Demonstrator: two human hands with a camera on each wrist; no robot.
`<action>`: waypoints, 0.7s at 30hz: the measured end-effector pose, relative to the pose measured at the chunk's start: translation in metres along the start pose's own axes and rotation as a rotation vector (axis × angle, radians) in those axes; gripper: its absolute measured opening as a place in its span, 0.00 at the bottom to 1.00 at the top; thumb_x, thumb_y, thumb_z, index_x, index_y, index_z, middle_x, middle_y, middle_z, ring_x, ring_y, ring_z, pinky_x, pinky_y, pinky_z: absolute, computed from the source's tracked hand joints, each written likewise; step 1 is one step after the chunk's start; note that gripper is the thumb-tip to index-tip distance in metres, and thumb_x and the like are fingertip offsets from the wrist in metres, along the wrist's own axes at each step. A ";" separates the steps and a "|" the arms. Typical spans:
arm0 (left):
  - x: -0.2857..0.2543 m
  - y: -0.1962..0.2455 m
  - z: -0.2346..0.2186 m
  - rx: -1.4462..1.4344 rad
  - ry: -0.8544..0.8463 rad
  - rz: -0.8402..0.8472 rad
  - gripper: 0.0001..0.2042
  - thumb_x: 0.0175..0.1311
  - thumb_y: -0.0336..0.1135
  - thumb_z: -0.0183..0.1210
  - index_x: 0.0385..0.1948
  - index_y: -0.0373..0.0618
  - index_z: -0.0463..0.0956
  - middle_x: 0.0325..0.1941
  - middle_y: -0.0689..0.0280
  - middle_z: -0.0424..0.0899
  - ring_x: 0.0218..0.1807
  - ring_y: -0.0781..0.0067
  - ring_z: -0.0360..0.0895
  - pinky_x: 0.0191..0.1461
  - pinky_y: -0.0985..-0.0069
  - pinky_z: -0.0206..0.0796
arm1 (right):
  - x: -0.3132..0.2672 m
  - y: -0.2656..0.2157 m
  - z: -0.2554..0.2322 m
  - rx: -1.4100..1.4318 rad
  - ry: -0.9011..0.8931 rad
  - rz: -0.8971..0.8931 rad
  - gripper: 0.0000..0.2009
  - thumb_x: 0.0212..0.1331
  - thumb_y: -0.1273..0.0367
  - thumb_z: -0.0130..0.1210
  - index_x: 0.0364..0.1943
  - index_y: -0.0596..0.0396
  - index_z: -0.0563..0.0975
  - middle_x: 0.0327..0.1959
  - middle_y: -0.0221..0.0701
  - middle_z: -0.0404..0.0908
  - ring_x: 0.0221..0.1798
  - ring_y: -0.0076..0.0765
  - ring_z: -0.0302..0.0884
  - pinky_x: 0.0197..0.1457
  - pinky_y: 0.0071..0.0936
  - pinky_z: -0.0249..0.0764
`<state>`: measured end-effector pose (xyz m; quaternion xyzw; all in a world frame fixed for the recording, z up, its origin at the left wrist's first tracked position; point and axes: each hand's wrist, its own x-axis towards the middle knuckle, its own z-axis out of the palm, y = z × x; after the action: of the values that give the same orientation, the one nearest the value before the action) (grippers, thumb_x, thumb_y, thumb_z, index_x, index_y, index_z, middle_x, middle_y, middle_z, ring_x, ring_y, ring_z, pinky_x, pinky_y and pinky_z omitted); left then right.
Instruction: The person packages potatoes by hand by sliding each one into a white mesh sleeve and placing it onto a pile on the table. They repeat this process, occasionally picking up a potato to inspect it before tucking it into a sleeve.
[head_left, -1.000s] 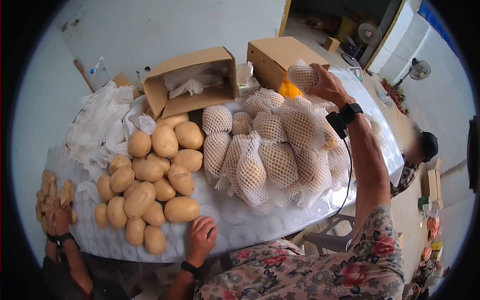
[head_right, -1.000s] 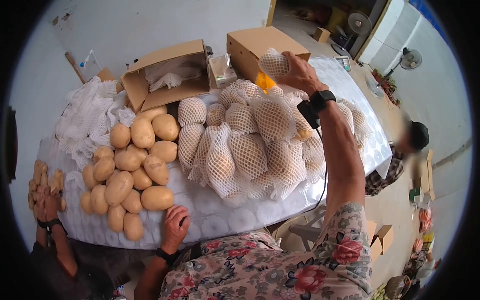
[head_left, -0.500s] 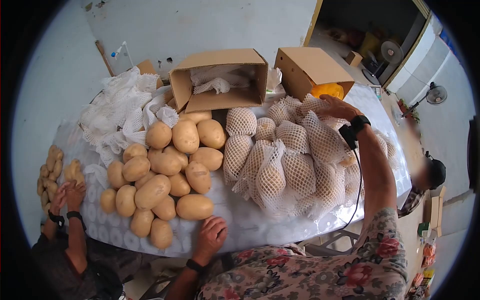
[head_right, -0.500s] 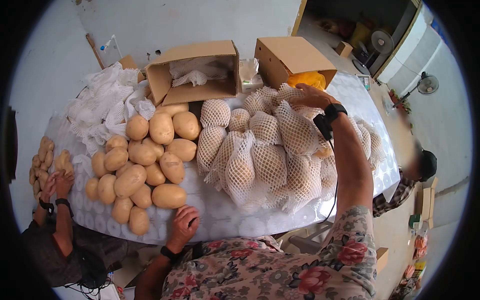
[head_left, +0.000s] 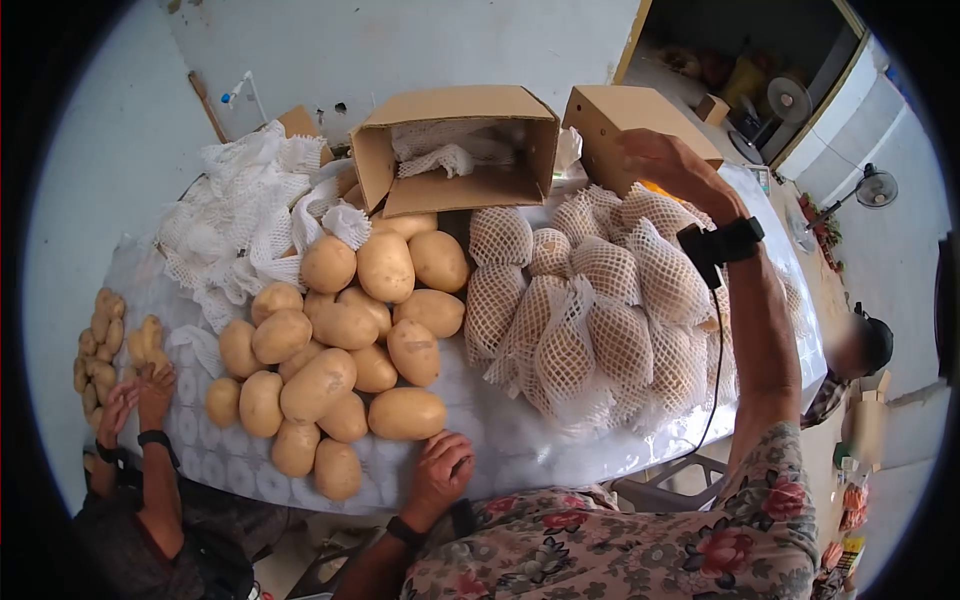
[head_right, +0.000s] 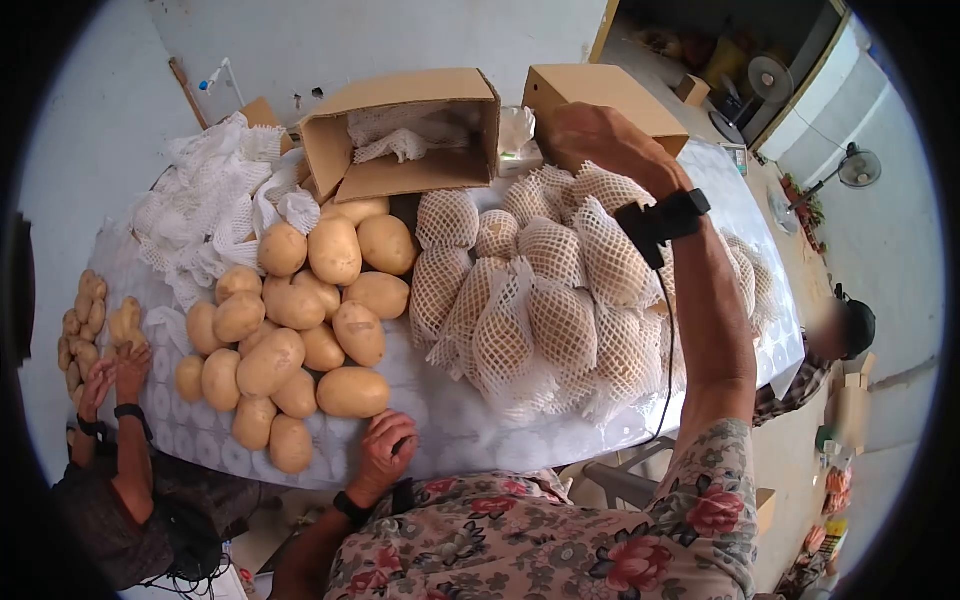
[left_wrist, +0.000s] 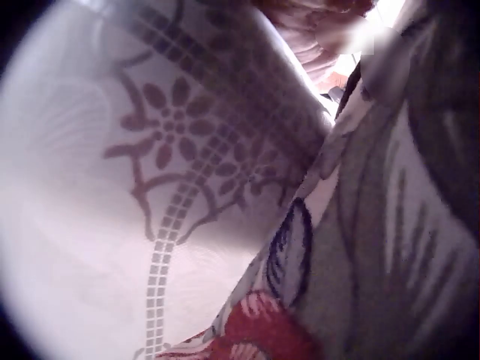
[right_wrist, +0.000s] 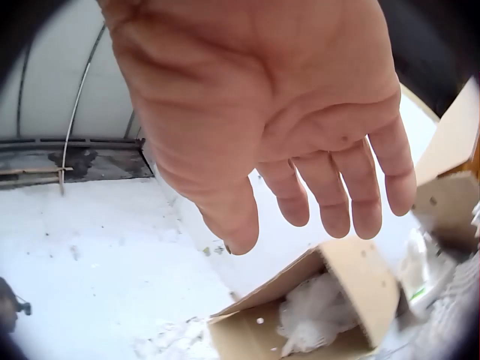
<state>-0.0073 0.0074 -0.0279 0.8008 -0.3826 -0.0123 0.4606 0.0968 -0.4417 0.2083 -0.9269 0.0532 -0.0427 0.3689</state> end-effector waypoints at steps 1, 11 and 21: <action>0.000 0.001 -0.001 -0.010 0.001 -0.003 0.05 0.52 0.28 0.60 0.31 0.43 0.75 0.39 0.61 0.79 0.47 0.54 0.74 0.54 0.63 0.66 | 0.001 -0.015 0.011 0.015 -0.025 -0.037 0.23 0.61 0.61 0.56 0.57 0.58 0.70 0.54 0.37 0.76 0.55 0.33 0.74 0.58 0.30 0.71; -0.003 -0.006 -0.004 -0.045 -0.048 -0.043 0.06 0.53 0.31 0.60 0.32 0.42 0.76 0.40 0.60 0.79 0.49 0.56 0.75 0.56 0.64 0.66 | 0.071 -0.035 0.123 -0.030 -0.235 -0.175 0.22 0.57 0.60 0.55 0.54 0.58 0.72 0.48 0.43 0.79 0.52 0.44 0.76 0.56 0.35 0.71; -0.003 -0.005 -0.009 -0.129 -0.093 -0.105 0.07 0.52 0.30 0.60 0.33 0.43 0.77 0.40 0.61 0.80 0.49 0.59 0.75 0.58 0.64 0.65 | 0.164 -0.030 0.204 -0.392 -0.129 -0.085 0.22 0.53 0.56 0.55 0.55 0.38 0.74 0.63 0.47 0.62 0.64 0.62 0.58 0.65 0.46 0.62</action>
<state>-0.0027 0.0171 -0.0272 0.7868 -0.3597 -0.0984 0.4918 0.2851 -0.3027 0.0882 -0.9832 -0.0023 0.0123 0.1820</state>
